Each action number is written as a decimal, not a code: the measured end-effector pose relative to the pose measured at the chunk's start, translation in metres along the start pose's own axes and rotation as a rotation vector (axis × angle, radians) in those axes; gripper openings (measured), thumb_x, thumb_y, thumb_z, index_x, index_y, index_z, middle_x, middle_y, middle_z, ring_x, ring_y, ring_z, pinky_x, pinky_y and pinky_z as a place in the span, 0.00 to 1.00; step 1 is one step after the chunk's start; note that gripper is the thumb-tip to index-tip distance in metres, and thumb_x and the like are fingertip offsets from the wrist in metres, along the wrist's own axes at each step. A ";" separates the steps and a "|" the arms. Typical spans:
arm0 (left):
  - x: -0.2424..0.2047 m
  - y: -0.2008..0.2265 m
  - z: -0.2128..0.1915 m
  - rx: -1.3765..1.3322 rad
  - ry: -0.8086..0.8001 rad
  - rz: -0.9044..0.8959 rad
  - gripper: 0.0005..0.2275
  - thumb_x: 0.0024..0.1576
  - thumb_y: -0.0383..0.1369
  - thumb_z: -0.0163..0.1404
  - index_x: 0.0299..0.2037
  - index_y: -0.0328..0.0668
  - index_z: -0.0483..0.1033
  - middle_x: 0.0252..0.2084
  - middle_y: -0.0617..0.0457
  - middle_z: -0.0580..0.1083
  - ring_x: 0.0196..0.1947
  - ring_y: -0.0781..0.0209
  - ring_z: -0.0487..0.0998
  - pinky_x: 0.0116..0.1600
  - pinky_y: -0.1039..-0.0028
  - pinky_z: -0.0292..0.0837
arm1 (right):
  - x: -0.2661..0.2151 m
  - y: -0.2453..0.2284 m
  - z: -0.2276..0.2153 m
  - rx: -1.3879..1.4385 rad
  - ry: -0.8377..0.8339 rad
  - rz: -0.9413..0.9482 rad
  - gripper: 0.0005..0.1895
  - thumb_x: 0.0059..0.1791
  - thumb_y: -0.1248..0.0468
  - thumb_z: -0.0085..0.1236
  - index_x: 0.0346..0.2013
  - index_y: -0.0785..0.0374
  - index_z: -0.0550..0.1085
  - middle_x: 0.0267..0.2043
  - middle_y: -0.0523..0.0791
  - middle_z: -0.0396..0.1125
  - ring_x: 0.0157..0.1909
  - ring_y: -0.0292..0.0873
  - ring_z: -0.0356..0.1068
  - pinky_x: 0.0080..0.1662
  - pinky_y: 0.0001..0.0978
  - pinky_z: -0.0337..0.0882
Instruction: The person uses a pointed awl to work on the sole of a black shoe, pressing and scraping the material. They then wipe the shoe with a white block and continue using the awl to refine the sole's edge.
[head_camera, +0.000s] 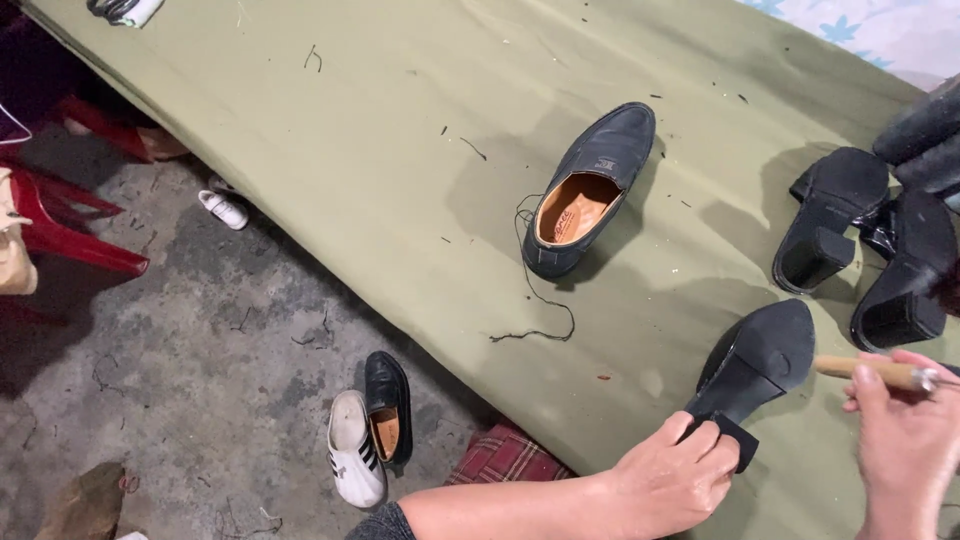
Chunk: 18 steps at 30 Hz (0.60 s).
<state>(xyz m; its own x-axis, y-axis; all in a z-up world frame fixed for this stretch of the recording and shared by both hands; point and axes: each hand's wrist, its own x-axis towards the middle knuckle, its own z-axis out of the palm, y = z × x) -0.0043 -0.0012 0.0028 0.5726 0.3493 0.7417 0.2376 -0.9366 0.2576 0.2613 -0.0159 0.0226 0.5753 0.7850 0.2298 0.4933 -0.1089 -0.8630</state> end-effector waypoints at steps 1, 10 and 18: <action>-0.001 0.000 0.000 0.004 0.002 -0.003 0.09 0.58 0.18 0.53 0.26 0.35 0.77 0.42 0.42 0.70 0.38 0.48 0.65 0.46 0.63 0.60 | 0.000 -0.007 0.006 0.001 -0.004 -0.003 0.14 0.66 0.81 0.48 0.64 0.76 0.57 0.58 0.66 0.65 0.43 0.49 0.67 0.45 0.33 0.70; 0.011 -0.001 -0.017 -0.066 -0.014 0.016 0.09 0.60 0.17 0.50 0.27 0.32 0.76 0.42 0.41 0.68 0.39 0.45 0.66 0.46 0.60 0.60 | 0.007 -0.004 0.031 -0.510 0.068 0.012 0.10 0.63 0.58 0.60 0.49 0.63 0.78 0.50 0.47 0.74 0.47 0.46 0.72 0.47 0.42 0.69; 0.023 -0.005 -0.027 -0.066 -0.181 0.017 0.08 0.61 0.23 0.47 0.30 0.34 0.77 0.39 0.42 0.70 0.38 0.45 0.66 0.44 0.58 0.59 | 0.009 -0.001 0.041 -0.433 -0.001 0.058 0.15 0.57 0.56 0.62 0.52 0.62 0.77 0.45 0.48 0.75 0.44 0.46 0.74 0.49 0.38 0.68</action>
<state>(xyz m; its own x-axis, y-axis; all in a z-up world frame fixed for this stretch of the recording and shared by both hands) -0.0136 0.0105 0.0352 0.7095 0.3277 0.6239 0.1787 -0.9400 0.2905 0.2395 0.0164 0.0073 0.6095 0.7707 0.1861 0.6883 -0.3980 -0.6065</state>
